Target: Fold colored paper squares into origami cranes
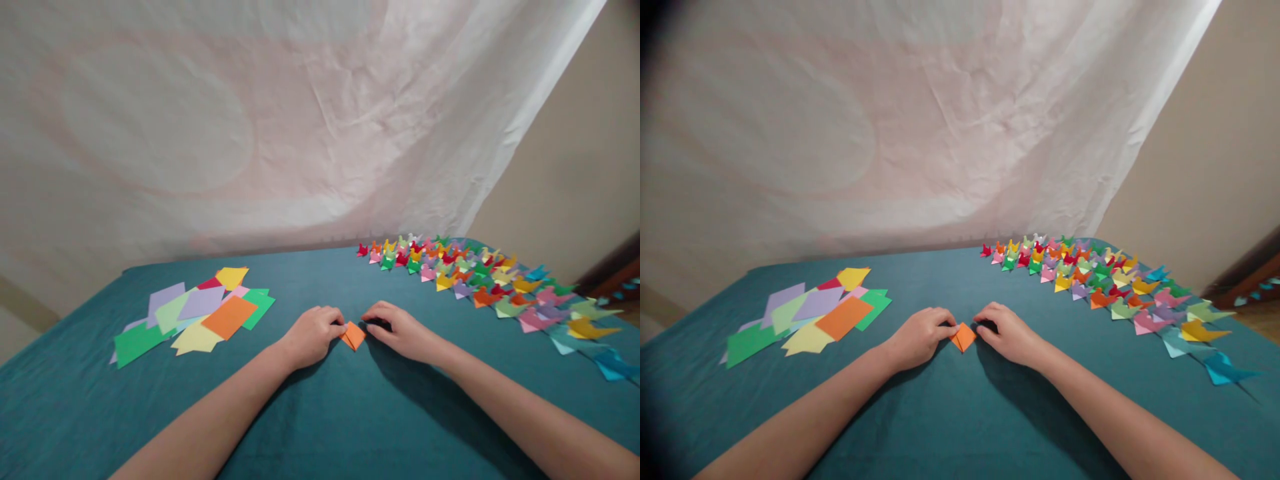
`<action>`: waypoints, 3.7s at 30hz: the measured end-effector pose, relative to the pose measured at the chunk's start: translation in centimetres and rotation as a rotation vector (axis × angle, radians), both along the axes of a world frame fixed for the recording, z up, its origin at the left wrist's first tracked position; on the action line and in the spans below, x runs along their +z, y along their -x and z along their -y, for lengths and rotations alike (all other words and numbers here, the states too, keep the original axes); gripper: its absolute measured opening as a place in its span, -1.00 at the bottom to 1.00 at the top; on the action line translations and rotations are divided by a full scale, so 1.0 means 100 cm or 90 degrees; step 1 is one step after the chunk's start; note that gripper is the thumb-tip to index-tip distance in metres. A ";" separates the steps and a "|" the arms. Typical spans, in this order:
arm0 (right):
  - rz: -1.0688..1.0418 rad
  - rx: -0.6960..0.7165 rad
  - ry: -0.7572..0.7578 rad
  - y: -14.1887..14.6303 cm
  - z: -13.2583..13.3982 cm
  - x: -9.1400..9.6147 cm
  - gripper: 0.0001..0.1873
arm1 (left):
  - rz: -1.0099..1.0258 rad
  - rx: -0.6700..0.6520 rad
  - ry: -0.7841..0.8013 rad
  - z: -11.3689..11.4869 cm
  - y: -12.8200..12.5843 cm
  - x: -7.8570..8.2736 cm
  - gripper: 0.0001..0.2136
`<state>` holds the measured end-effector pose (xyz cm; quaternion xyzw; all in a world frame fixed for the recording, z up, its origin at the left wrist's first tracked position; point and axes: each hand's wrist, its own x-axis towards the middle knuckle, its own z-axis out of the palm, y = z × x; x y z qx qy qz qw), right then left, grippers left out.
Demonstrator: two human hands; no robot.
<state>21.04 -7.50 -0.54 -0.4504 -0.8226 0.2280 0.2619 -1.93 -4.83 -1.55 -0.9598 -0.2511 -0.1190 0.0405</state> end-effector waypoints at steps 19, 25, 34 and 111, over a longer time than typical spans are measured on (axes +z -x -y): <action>-0.015 -0.142 -0.120 0.027 0.014 -0.032 -0.72 | 0.216 0.061 0.216 0.008 -0.007 0.005 -0.75; -0.049 -0.109 -0.098 0.028 0.017 -0.028 -0.74 | 0.337 0.074 0.378 0.003 -0.006 0.005 -0.85; -0.150 -0.056 -0.045 0.029 0.020 -0.017 -0.95 | 0.511 0.108 0.626 0.001 -0.010 0.000 -0.81; -0.073 -0.193 0.043 0.000 -0.006 -0.019 -0.92 | 0.152 0.002 0.180 0.005 -0.007 0.001 -0.76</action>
